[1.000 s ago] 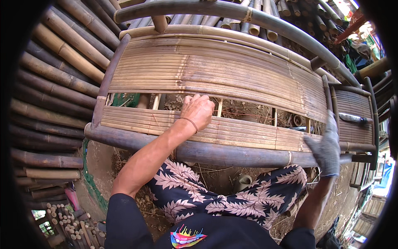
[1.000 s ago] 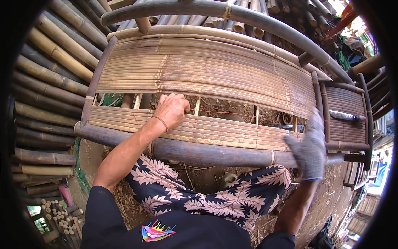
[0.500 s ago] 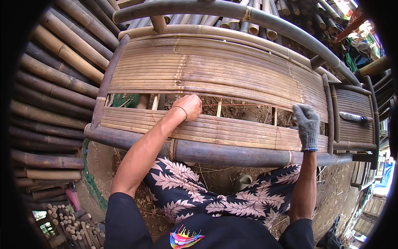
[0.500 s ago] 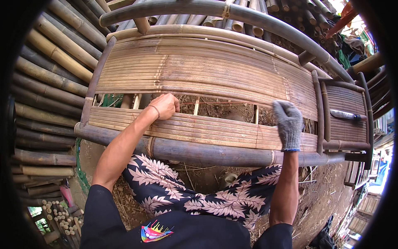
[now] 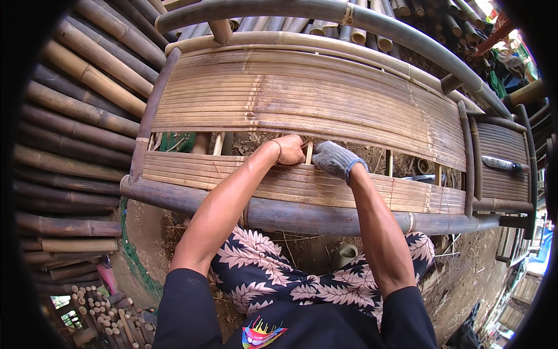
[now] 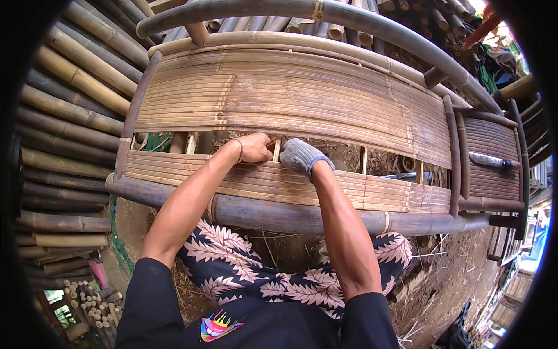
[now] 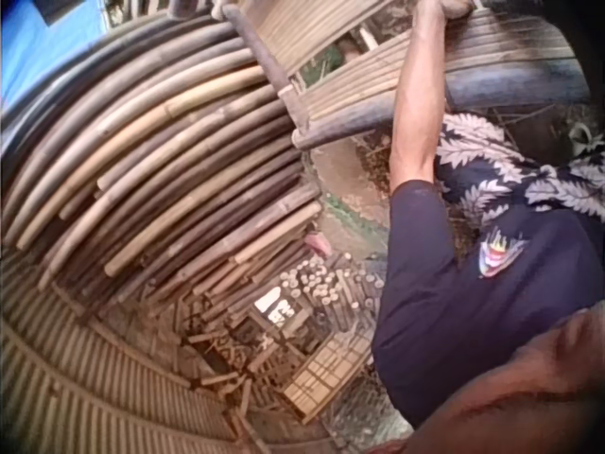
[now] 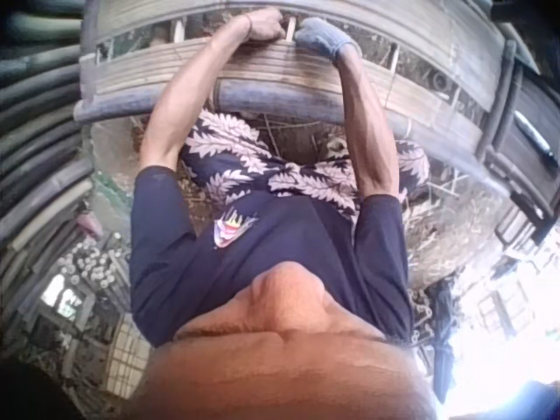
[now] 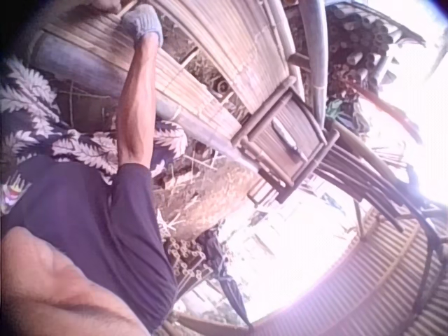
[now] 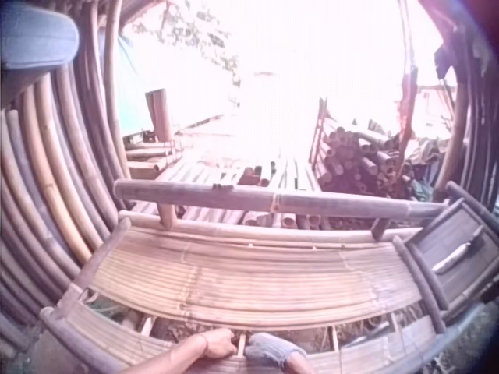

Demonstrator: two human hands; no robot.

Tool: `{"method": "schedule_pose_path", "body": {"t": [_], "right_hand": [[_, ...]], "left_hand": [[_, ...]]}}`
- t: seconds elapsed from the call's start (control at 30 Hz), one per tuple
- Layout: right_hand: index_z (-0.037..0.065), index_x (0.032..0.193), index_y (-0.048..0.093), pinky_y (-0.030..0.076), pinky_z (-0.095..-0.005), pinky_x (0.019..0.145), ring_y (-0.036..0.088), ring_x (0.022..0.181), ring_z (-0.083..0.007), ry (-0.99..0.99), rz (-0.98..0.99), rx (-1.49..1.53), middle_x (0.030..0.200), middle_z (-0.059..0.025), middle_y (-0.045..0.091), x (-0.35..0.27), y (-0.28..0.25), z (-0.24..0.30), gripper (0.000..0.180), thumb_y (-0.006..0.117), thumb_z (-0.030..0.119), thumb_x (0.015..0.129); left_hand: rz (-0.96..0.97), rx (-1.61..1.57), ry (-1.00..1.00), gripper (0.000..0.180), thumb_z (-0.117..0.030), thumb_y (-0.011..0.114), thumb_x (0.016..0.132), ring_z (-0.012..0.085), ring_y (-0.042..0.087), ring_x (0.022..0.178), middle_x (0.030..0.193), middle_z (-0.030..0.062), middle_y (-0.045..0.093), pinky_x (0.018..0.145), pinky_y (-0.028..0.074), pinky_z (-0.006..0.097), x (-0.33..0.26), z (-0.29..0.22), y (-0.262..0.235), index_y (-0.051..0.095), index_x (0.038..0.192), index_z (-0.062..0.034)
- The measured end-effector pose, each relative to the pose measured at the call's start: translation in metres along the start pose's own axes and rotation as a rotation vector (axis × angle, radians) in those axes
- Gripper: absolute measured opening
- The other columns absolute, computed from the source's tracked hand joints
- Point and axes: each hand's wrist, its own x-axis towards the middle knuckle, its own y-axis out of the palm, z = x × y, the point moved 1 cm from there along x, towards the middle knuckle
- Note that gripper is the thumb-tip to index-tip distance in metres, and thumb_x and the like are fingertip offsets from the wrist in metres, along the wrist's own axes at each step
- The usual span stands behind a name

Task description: The person ties thin bamboo strips to a structural bamboo frame using wire while constructing a piece of furniture, working by hand in an outdoor workshop.

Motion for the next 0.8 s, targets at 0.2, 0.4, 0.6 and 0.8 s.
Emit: {"method": "schedule_pose_path", "body": {"t": [0.2,0.4,0.6,0.8], "right_hand": [[0.01,0.098,0.075,0.051,-0.0449,0.094,0.065,0.104,-0.0355,0.492,-0.609,0.257,0.109,-0.0152,0.07,-0.054,-0.043,0.078,0.021,0.068,0.025,0.085],[0.007,0.09,0.07,0.048,-0.0438,0.086,0.063,0.092,-0.0312,0.301,-0.818,0.398,0.095,-0.0094,0.068,-0.096,-0.041,0.104,0.016,0.074,0.022,0.084],[0.0,0.089,0.066,0.054,-0.0373,0.086,0.063,0.09,-0.0221,0.124,-1.104,0.66,0.088,-0.011,0.065,-0.284,-0.114,0.136,0.018,0.06,0.016,0.095],[0.006,0.097,0.065,0.051,-0.0302,0.062,0.061,0.069,-0.0161,0.868,-0.733,1.152,0.082,-0.006,0.062,-0.2,-0.105,0.078,0.035,0.058,0.041,0.097]], "left_hand": [[-0.295,-0.221,0.033,0.023,-0.023,0.073,0.085,0.0154,0.062,0.078,0.081,0.0108,0.071,0.076,0.051,0.031,-0.049,-0.007,-0.002,0.076,0.093,-0.0014],[-0.131,-0.507,0.198,0.025,-0.024,0.076,0.085,0.0095,0.06,0.08,0.08,0.0035,0.072,0.078,0.048,0.028,-0.07,-0.035,-0.006,0.077,0.088,0.0002],[-0.428,-0.072,0.763,0.032,-0.017,0.063,0.091,0.0251,0.065,0.101,0.105,0.0078,0.066,0.085,0.056,0.036,-0.08,-0.056,0.053,0.063,0.123,-0.009],[-0.49,0.225,1.201,0.014,-0.019,0.065,0.085,0.0219,0.055,0.074,0.077,0.006,0.05,0.063,0.048,0.034,-0.134,-0.121,0.107,0.056,0.084,-0.008]]}}
